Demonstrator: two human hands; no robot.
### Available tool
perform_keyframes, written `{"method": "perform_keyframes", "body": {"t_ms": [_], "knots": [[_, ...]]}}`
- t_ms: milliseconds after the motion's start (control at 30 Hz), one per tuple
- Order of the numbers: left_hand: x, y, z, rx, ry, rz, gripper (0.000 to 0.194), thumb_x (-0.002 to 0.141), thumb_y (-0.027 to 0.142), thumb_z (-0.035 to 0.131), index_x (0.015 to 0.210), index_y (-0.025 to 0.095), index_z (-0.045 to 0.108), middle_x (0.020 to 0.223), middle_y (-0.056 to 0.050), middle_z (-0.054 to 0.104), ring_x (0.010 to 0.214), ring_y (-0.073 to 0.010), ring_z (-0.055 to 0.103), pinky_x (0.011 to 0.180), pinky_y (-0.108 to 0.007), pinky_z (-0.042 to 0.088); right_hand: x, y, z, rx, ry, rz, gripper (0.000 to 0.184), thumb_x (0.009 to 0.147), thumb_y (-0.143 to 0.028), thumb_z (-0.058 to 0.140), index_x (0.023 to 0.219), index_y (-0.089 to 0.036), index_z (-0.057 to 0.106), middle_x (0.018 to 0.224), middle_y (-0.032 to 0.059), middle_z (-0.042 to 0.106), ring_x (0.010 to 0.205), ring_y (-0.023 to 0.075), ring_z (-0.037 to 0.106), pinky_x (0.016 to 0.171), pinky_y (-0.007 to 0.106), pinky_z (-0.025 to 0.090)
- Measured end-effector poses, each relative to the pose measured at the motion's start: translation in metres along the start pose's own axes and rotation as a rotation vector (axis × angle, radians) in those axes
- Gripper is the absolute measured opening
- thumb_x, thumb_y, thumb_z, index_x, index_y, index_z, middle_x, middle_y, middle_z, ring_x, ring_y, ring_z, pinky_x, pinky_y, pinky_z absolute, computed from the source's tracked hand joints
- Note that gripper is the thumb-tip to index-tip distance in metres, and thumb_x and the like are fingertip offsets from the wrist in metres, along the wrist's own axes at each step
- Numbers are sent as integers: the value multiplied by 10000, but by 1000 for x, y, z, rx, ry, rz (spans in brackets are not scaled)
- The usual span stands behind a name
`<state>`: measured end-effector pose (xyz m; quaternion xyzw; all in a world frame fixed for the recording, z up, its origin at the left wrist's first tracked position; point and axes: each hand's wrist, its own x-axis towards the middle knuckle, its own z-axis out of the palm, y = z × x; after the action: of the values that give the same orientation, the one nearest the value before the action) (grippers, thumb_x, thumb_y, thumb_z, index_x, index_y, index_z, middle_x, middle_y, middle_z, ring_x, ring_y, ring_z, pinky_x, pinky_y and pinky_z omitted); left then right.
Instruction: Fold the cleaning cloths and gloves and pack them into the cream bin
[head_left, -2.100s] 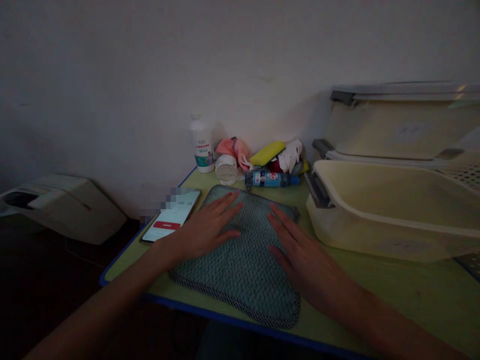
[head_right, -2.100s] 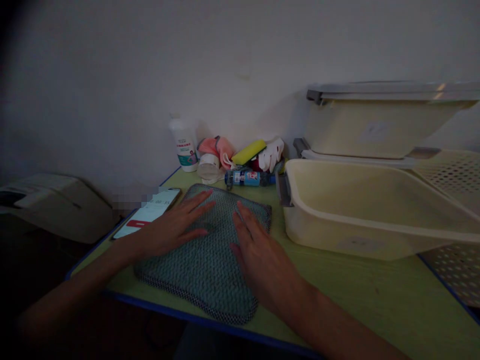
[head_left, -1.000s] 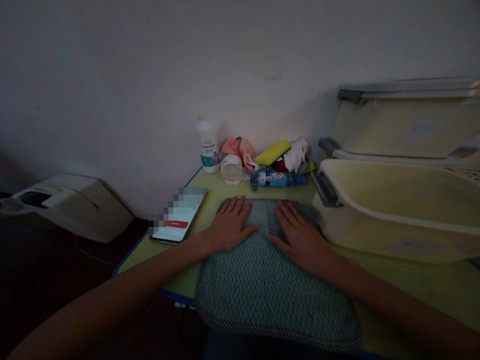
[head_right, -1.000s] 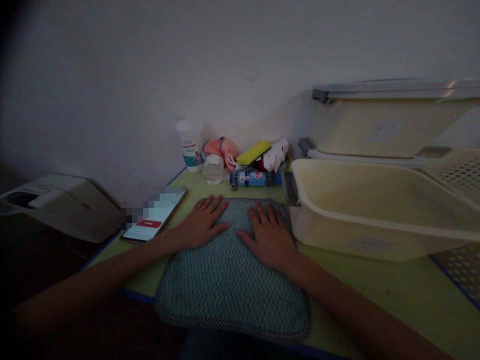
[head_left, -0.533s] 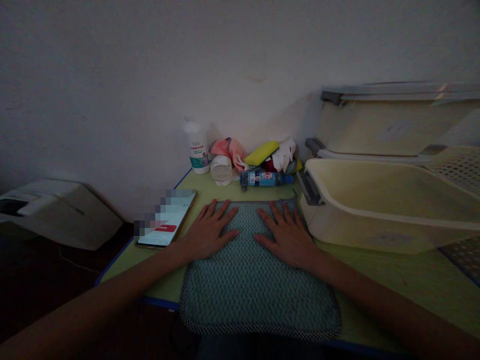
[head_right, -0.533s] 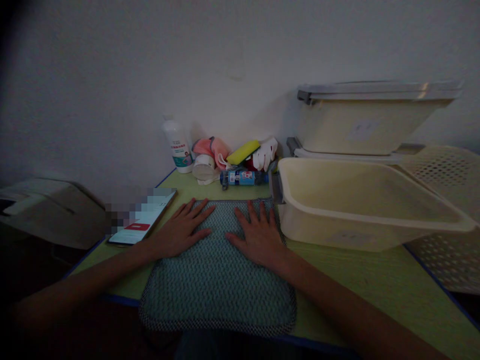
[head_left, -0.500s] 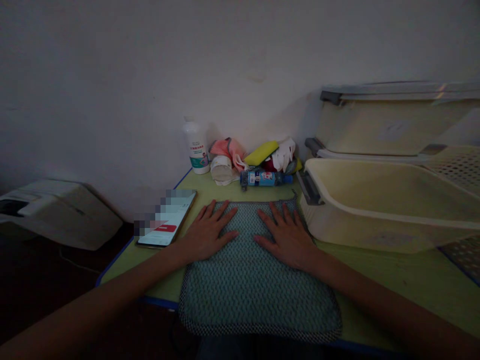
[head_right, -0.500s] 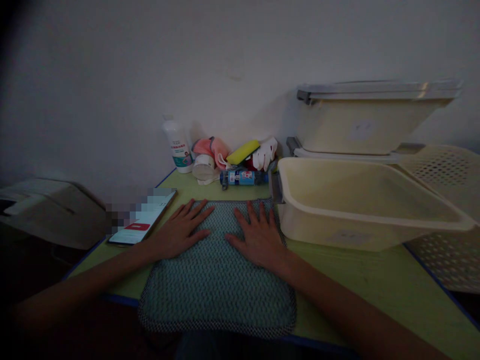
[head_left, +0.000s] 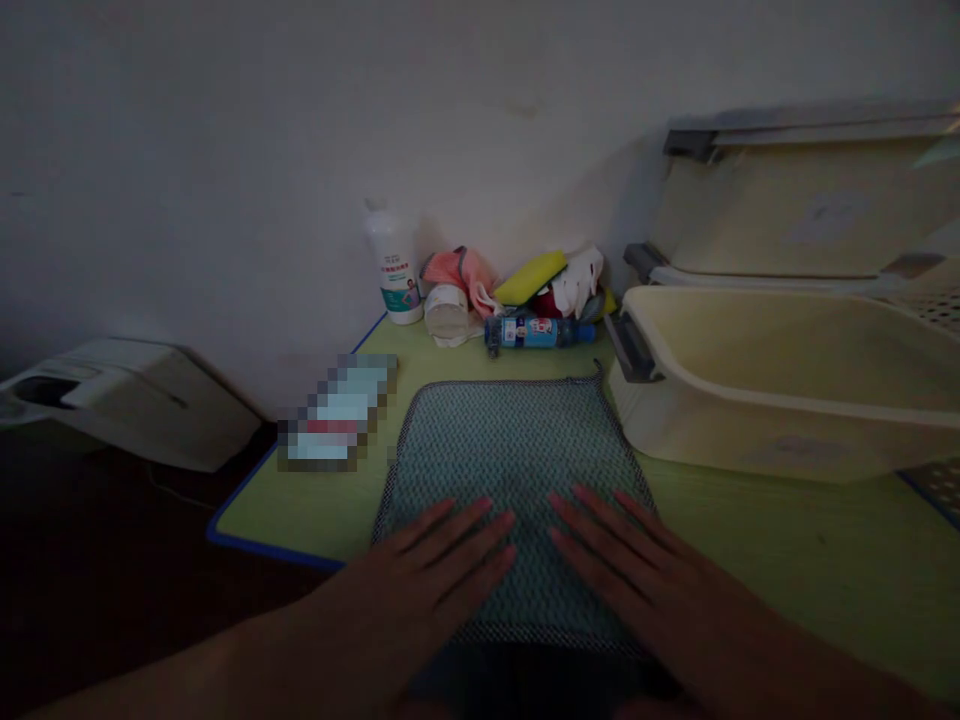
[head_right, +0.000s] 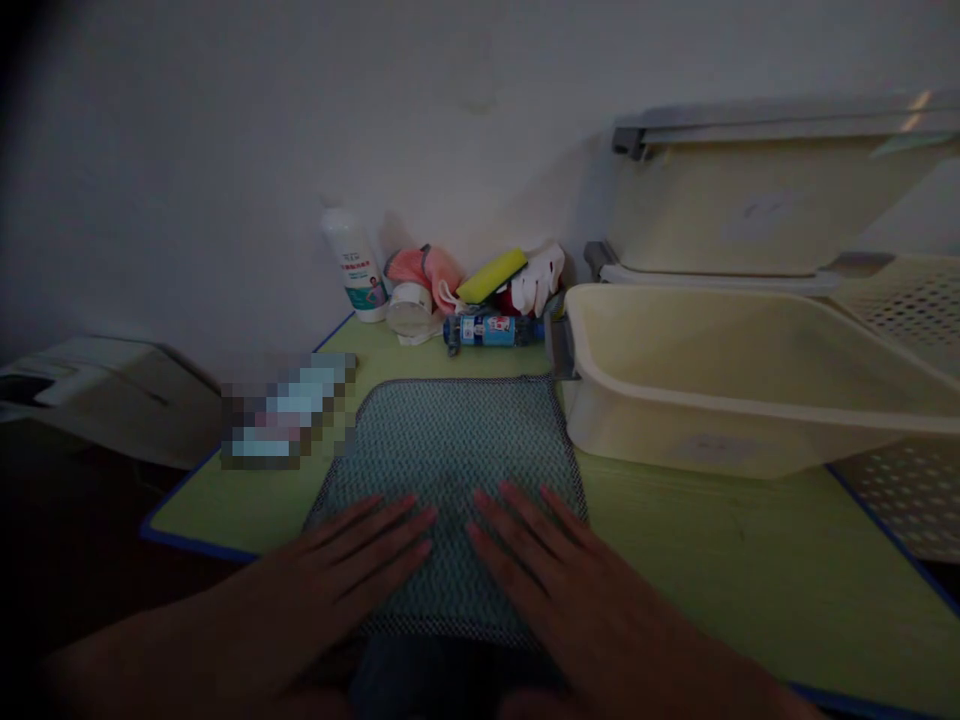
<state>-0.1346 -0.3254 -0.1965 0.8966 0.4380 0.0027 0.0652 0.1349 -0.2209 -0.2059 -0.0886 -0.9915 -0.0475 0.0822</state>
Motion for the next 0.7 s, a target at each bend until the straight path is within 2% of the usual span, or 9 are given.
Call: {"method": "perform_keyframes", "body": {"t_ms": [67, 133, 200, 267, 367, 433, 600, 700], "knots": [[-4, 0, 18, 41, 25, -12, 853, 818, 302, 561, 1458, 210, 4, 1515, -73, 144, 1396, -238, 150, 1130, -412, 238, -11, -7, 9, -97, 28, 34, 721, 843, -296, 443, 1461, -119, 116, 1436, 122, 353, 1262, 268, 432, 924, 405, 502], [-7, -7, 36, 95, 45, -9, 809, 796, 103, 508, 1456, 236, 60, 1511, -46, 177, 1395, -211, 161, 1135, -398, 234, -16, -11, 19, -179, 36, 63, 743, 747, -68, 390, 1453, -120, 164, 1422, 106, 384, 1233, 239, 471, 913, 386, 512], [-12, -13, 46, 124, 68, -34, 809, 767, 18, 458, 1454, 242, 92, 1500, -39, 224, 1385, -191, 207, 1132, -372, 252, -17, -12, 26, -229, 41, 64, 791, 667, 17, 352, 1436, -118, 225, 1419, 96, 395, 1221, 218, 485, 909, 368, 516], [-17, -17, 48, 125, 103, -66, 820, 759, 2, 436, 1457, 232, 72, 1489, -44, 260, 1371, -183, 251, 1120, -348, 282, -17, -12, 29, -253, 57, 63, 781, 651, 34, 337, 1415, -117, 284, 1415, 89, 407, 1216, 207, 490, 903, 350, 520], [-25, -18, 41, 99, 138, -62, 853, 756, -12, 415, 1457, 226, -7, 1474, -37, 301, 1353, -163, 296, 1104, -320, 313, -17, -11, 29, -261, 78, 69, 745, 664, 28, 328, 1393, -127, 333, 1400, 80, 435, 1217, 196, 488, 901, 334, 518], [-29, -18, 37, 75, 138, -60, 847, 759, -17, 408, 1456, 226, -7, 1471, -32, 313, 1344, -152, 317, 1101, -316, 316, -18, -11, 28, -266, 87, 68, 723, 681, 27, 324, 1385, -137, 348, 1390, 74, 452, 1218, 191, 486, 902, 331, 514], [-42, -21, 37, 5, 80, -77, 758, 786, -11, 370, 1444, 275, 125, 1488, 13, 281, 1335, -122, 330, 1088, -288, 324, -18, -15, 15, -257, 99, 12, 575, 781, 6, 308, 1291, -190, 486, 1309, 32, 546, 1162, 170, 535, 903, 312, 507], [-59, -18, 46, -135, 87, -95, 633, 838, 135, 417, 1408, 348, 245, 1413, 54, 426, 1271, -134, 433, 1037, -279, 388, -17, -16, 2, -168, 111, -71, 430, 858, -63, 326, 1181, -194, 578, 1208, 0, 625, 1073, 141, 594, 828, 230, 531]]}}
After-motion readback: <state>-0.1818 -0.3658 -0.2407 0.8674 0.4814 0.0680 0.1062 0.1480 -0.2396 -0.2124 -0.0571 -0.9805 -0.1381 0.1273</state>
